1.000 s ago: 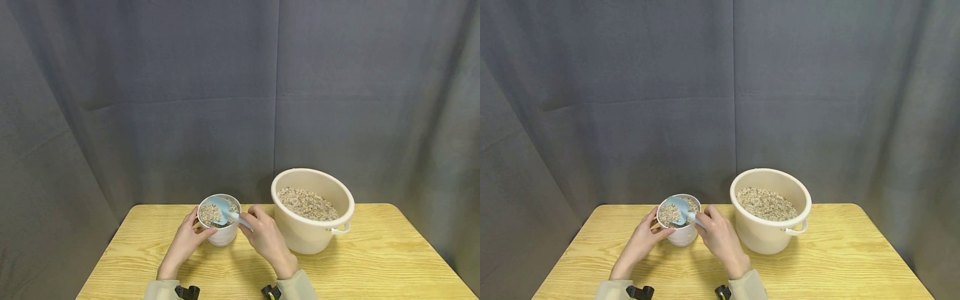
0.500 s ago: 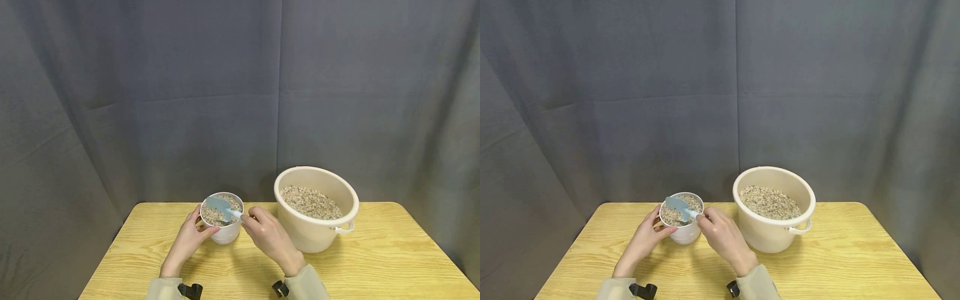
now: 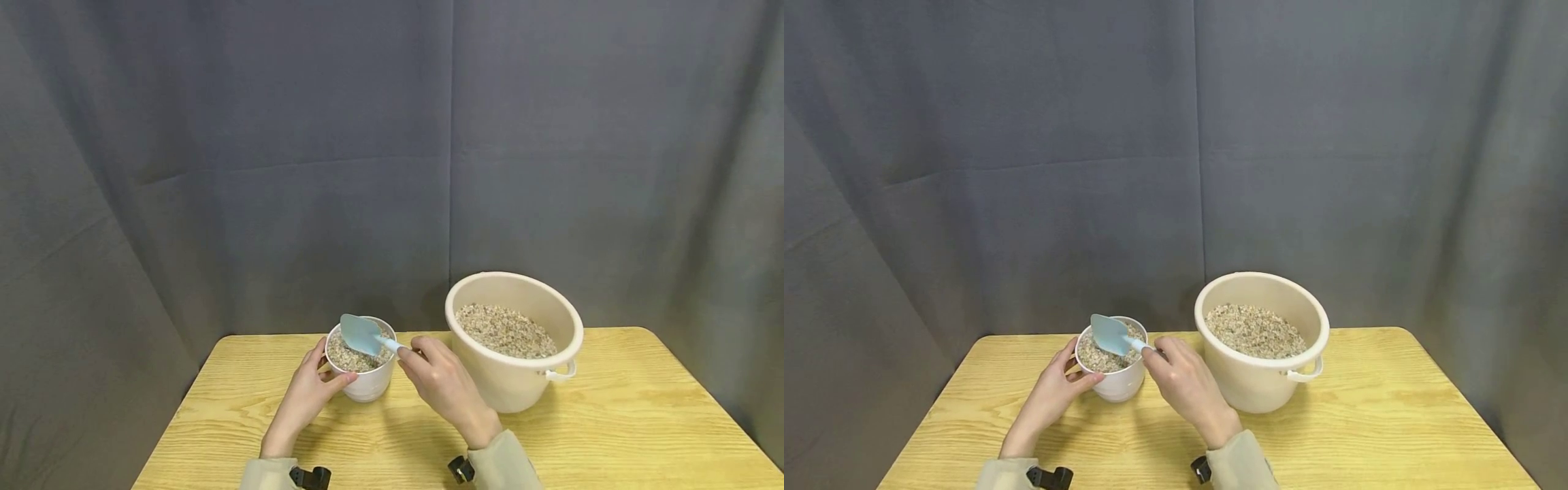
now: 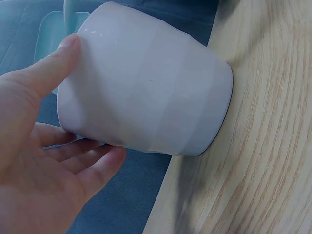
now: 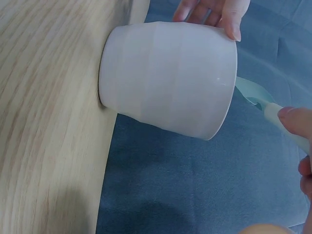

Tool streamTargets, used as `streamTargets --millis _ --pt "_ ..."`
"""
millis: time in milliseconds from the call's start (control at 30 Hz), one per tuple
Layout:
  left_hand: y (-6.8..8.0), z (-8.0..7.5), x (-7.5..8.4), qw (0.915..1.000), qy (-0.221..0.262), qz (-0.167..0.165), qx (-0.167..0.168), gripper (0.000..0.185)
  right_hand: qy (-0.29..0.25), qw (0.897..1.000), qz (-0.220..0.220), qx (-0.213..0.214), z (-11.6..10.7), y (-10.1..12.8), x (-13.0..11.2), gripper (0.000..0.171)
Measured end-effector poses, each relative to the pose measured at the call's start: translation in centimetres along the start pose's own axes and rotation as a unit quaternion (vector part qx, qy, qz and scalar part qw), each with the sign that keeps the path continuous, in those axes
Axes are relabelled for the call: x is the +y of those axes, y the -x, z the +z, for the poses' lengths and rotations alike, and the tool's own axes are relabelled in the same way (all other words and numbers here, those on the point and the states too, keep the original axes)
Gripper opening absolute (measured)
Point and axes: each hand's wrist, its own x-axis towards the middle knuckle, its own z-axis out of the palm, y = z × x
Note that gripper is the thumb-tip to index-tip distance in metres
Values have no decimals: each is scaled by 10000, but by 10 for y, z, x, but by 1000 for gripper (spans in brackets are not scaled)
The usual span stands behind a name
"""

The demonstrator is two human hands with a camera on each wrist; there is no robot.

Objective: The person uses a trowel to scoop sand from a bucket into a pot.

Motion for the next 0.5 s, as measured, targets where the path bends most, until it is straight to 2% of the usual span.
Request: streamTargets --millis 233,500 --pt "0 0 3 10000 -21 -43 -8 90 -48 10000 -62 57 0 0 2 22" --pt "0 0 2 9999 -117 -101 4 91 -134 9998 -54 -104 1 0 1 21"
